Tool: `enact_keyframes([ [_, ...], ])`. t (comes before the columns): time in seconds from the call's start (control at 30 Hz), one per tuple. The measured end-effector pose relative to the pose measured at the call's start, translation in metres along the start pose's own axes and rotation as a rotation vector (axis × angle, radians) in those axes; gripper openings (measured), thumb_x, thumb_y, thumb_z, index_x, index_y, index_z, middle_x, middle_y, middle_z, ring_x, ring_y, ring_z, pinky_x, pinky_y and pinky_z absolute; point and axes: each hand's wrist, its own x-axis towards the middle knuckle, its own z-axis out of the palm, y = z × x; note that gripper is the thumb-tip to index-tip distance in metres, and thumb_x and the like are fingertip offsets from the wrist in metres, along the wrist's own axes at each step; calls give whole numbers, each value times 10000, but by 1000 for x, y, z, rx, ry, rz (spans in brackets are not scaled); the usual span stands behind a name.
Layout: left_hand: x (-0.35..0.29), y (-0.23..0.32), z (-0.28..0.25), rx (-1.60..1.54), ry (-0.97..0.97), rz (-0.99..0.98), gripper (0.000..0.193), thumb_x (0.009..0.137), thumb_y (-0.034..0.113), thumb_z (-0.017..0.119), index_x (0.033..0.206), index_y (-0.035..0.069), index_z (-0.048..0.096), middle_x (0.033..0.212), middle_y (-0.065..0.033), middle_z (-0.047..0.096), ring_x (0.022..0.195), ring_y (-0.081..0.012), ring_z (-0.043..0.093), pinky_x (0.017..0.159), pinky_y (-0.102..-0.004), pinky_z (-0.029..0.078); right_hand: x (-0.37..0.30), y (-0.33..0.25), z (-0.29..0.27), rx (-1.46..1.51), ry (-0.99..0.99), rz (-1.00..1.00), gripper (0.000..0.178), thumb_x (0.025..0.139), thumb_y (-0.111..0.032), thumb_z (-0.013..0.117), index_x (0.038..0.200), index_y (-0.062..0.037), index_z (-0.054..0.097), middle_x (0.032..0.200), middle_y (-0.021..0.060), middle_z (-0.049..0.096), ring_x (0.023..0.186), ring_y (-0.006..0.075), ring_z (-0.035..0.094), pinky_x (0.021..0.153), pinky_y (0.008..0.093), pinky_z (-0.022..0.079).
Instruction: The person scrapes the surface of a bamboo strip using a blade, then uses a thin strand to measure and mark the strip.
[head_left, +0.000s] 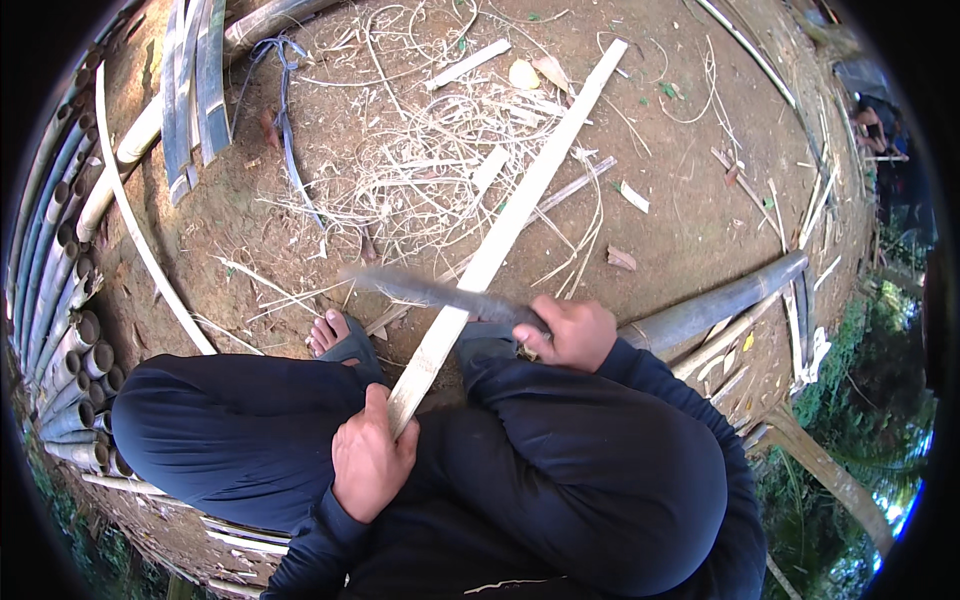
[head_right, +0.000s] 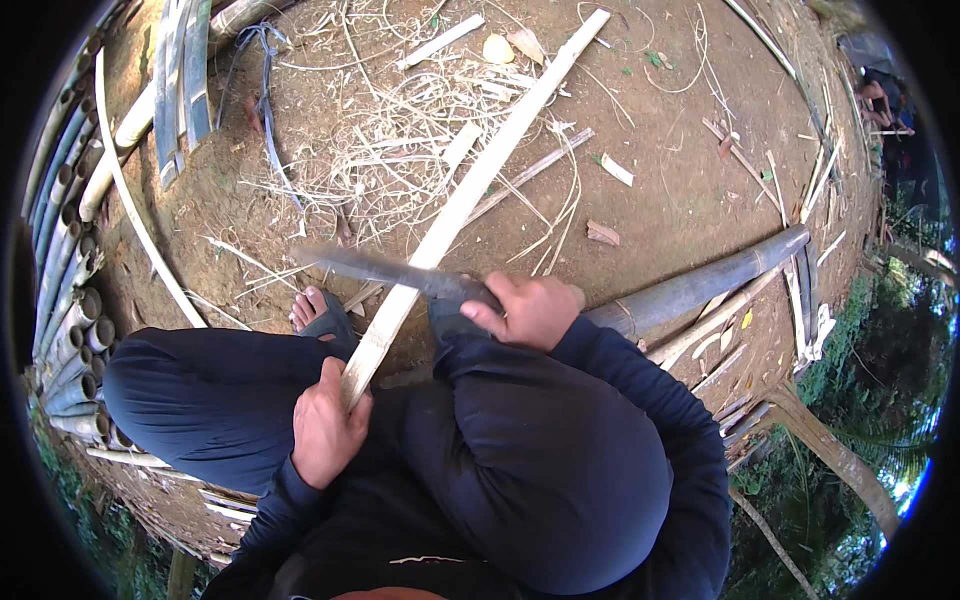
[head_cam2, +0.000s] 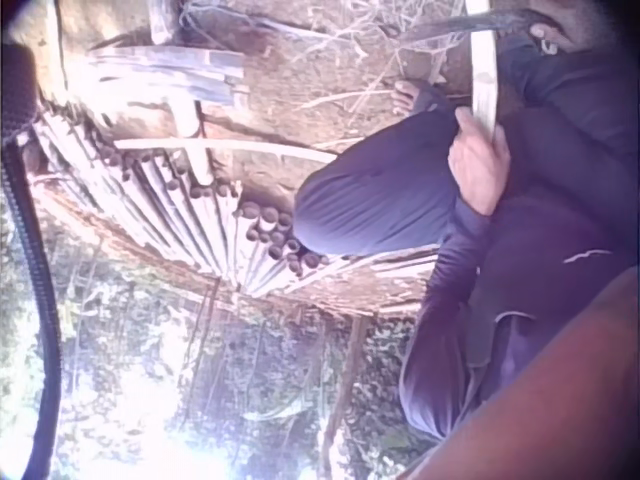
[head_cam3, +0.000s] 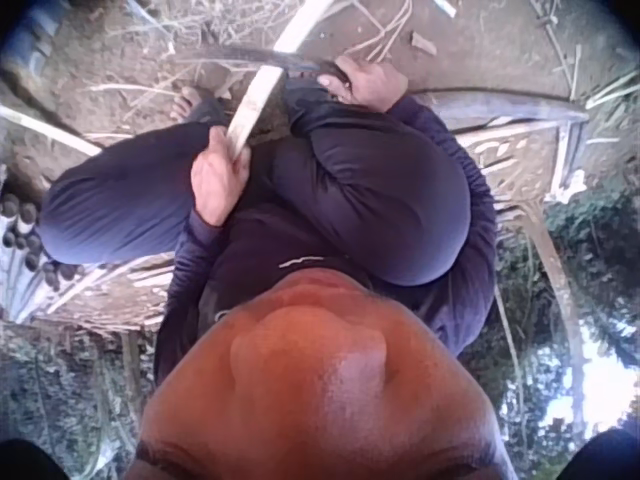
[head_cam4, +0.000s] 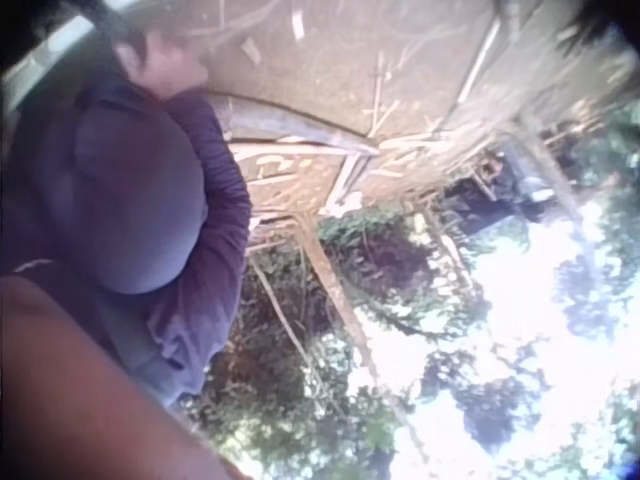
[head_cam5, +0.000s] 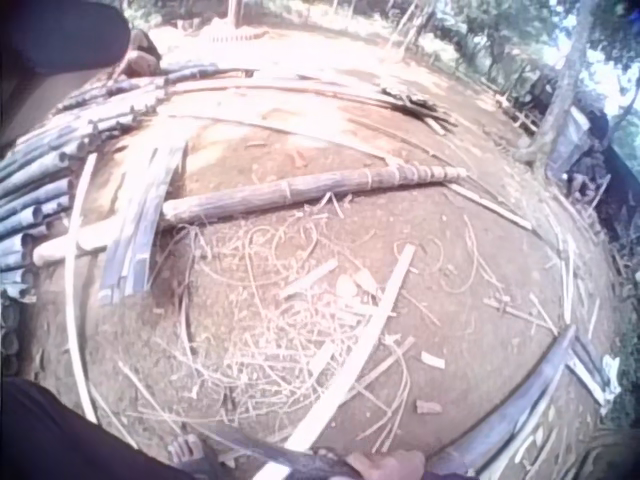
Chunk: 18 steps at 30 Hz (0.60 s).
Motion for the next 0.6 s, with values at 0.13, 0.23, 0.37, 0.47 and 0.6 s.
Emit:
enact_keyframes([
  [0.13,1,1,3,47,33,-16,357,757,85,740,996,13,485,697,-222,636,627,-416,641,565,-499,506,3,-7,12,13,53,-245,487,872,-563,626,844,-80,572,673,99,592,572,292,627,532,400,498],
  [0.23,-1,-3,6,62,72,-24,414,750,95,751,1064,-1,499,719,-220,647,626,-404,648,564,-485,514,9,-13,20,15,38,-299,522,854,-570,639,860,-53,572,697,111,579,606,290,620,551,391,498],
  [0.37,-2,0,14,23,144,-46,399,732,48,740,1061,17,518,742,-234,644,670,-424,642,593,-496,503,14,-18,22,33,9,-304,533,861,-580,628,833,-52,558,668,115,571,596,293,620,539,398,499],
  [0.47,-2,0,8,38,69,-41,380,749,83,744,1030,16,497,777,-209,656,641,-395,655,568,-480,518,10,-10,22,-23,39,-267,550,867,-603,610,779,-65,539,655,111,595,591,276,641,525,385,513],
  [0.6,0,-2,7,90,69,-29,341,765,94,738,959,29,465,780,-194,651,624,-387,657,543,-468,524,4,29,19,-194,64,-154,529,899,-611,569,766,-101,522,626,73,595,534,250,631,482,380,492],
])
